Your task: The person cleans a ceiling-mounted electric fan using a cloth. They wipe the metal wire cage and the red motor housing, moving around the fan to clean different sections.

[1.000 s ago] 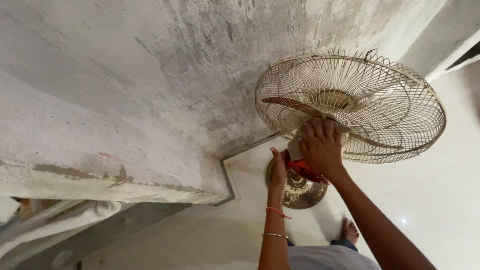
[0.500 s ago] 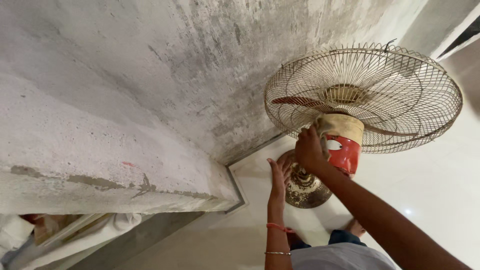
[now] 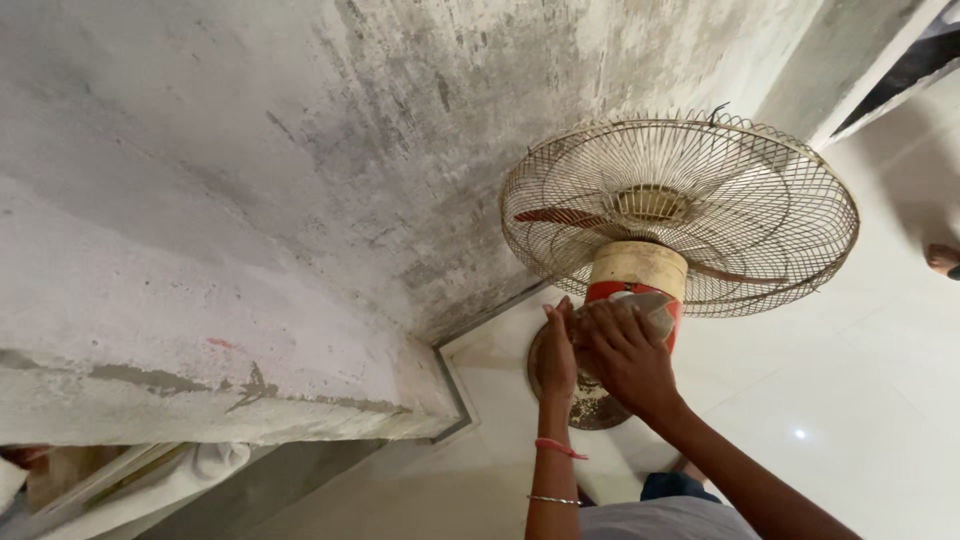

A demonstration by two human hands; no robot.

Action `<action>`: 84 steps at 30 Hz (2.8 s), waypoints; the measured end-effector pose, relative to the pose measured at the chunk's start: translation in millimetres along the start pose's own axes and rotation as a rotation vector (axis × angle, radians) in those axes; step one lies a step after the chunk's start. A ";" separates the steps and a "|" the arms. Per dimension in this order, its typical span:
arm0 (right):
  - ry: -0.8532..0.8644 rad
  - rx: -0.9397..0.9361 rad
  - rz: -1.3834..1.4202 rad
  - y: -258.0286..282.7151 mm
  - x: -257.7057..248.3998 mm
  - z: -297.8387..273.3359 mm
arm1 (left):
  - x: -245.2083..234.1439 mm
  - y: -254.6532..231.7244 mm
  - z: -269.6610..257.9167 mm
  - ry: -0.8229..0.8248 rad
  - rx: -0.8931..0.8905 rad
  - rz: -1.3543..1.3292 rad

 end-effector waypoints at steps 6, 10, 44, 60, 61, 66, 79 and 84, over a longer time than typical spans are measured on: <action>0.087 0.391 0.119 -25.1 12.8 18.5 | 66.1 -42.3 -19.4 0.105 0.247 0.368; 0.182 0.633 0.225 -62.0 43.3 32.5 | 88.6 -44.7 -26.9 0.038 0.370 0.730; 0.413 0.967 0.489 -96.0 56.3 23.5 | 63.1 -18.2 4.2 0.137 0.250 0.276; 0.223 0.447 0.224 -21.9 -14.1 -0.6 | 55.1 -14.6 8.8 0.128 0.057 0.030; 0.238 0.443 0.274 -13.3 -23.5 -4.4 | 54.9 -15.0 5.8 0.129 0.028 0.010; 0.234 0.465 0.367 -9.5 -28.0 -4.4 | 55.8 -22.0 0.1 0.151 -0.017 -0.081; 0.225 0.025 0.334 -85.1 38.5 77.9 | 61.4 -25.4 -1.4 -0.142 0.241 0.377; 0.171 0.008 0.361 -81.8 25.3 69.4 | 88.0 -39.7 -23.0 -0.330 0.338 0.778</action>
Point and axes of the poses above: each hand's wrist, its own z-axis towards the middle knuckle, its own x-axis out of the palm, y = z × x, the point moved 5 cm from there along z, towards the middle knuckle, and after that the axes turned 11 degrees about -z, right-handed, at the moved point
